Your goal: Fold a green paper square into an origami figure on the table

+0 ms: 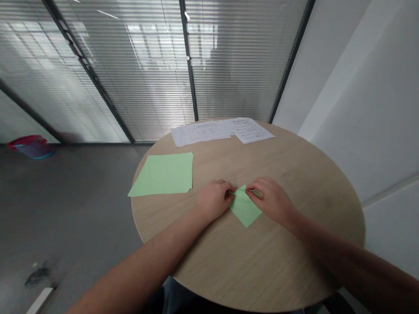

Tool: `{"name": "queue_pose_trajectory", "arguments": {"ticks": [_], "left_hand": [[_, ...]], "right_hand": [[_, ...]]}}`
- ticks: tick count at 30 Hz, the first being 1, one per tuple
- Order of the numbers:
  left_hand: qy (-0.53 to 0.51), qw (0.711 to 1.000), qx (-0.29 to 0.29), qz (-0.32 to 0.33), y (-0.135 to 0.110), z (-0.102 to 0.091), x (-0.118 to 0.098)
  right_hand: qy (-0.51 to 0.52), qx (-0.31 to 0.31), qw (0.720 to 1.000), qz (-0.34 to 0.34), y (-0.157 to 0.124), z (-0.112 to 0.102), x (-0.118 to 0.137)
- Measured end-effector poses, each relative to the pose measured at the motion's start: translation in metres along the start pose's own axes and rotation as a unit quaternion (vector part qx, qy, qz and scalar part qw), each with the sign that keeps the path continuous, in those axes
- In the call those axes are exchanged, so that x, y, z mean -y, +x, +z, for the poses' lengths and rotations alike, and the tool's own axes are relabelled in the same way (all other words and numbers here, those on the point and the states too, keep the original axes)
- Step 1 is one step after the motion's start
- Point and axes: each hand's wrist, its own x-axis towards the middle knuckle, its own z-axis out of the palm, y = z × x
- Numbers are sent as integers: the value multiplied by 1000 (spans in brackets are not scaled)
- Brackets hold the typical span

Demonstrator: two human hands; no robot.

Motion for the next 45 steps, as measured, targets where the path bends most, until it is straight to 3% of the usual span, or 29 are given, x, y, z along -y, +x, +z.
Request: {"name": "queue_pose_trajectory", "arguments": {"ticks": [7,11,17,23,28,35,41,45], "left_hand": [[70,990,31,120,-1,5,1],[49,993,26,107,-1,7,2],[-27,994,14,103,-2,9,5],[-8,993,25,113,-1,10,5],[-13,981,88,173,7,0,9],[-80,949,158,262,38,-11,23],[1,944,112,309,63,-2,31],[125,927,68,346,63,-18,31]], "right_hand": [[19,47,997,-62,-4,5,-6],[34,74,994,-70,-5,6,-6],[74,61,993,-68,-9,8,-5],[91,71,991,-65,-12,2,-3],[132,112,984,-53,-4,-13,-15],[138,163,968,-133,6,-18,-31],[91,132,969,-186,1,-7,-30],[44,103,971,-212,6,-6,-23]]}}
